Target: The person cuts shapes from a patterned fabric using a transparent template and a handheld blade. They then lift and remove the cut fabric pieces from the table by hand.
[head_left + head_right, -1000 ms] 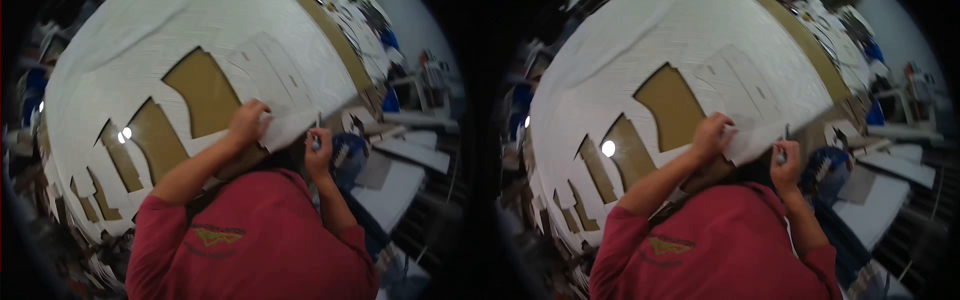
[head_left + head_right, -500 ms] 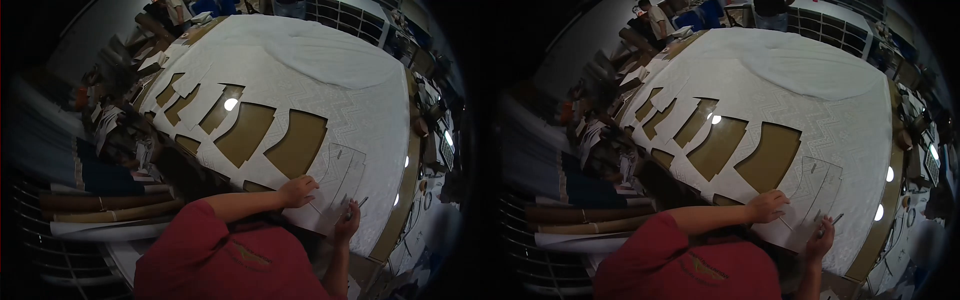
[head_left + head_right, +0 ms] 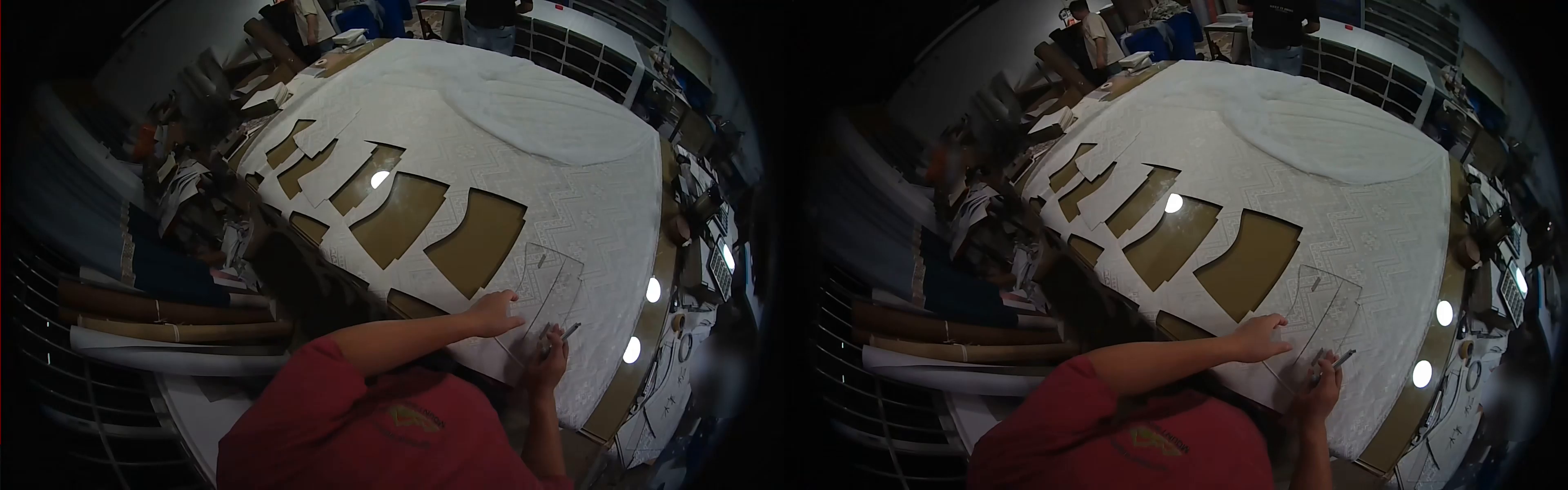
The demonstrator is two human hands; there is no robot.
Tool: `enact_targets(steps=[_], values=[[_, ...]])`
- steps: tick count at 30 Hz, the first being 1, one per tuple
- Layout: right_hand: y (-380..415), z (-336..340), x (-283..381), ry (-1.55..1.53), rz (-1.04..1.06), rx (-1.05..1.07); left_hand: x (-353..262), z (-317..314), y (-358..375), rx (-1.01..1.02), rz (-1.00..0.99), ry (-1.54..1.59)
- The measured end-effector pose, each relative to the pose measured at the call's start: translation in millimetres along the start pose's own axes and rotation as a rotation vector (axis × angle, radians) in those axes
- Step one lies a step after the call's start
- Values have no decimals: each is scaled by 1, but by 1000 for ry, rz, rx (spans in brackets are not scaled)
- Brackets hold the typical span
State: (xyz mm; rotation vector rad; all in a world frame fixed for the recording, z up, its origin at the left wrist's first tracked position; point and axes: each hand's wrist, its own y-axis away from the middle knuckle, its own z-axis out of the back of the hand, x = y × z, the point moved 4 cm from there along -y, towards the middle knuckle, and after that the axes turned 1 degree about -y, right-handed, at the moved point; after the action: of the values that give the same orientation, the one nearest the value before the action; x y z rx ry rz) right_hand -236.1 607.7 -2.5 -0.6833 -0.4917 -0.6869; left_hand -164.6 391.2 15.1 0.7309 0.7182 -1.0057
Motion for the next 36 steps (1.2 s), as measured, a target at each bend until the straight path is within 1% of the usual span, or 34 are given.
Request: enact_targets(steps=[3, 10, 15, 18, 21, 25, 27, 28, 30, 31, 33, 34, 36], values=[[-4, 4, 11, 24, 30, 35, -3, 4, -5, 70, 36, 51], [-1, -2, 5, 53, 21, 4, -9, 13, -17, 155, 72, 81], [9, -5, 10, 67, -56, -29, -12, 12, -18, 208, 87, 73], [12, -9, 24, 82, -20, 3, -11, 4, -21, 181, 75, 45], [11, -15, 23, 111, 2, -14, -10, 0, -26, 170, 89, 35], [11, -8, 26, 81, -82, 18, -17, 5, -30, 177, 133, 7], [9, 0, 21, 128, -70, 28, -19, 15, -34, 159, 192, -5], [10, 2, 14, 130, -71, 25, -15, 15, -39, 160, 189, -5], [14, 11, 1, 273, -12, -46, -4, 10, -50, 241, 222, -83], [14, 15, -8, 281, -18, -45, -1, 6, -53, 249, 219, -78], [16, 24, -22, 229, -95, -82, 0, 3, -54, 177, 157, -66], [16, 28, -25, 242, -104, -76, -1, -1, -53, 190, 156, -56], [12, 36, -31, 221, -155, -121, -8, -1, -52, 132, 179, -45]])
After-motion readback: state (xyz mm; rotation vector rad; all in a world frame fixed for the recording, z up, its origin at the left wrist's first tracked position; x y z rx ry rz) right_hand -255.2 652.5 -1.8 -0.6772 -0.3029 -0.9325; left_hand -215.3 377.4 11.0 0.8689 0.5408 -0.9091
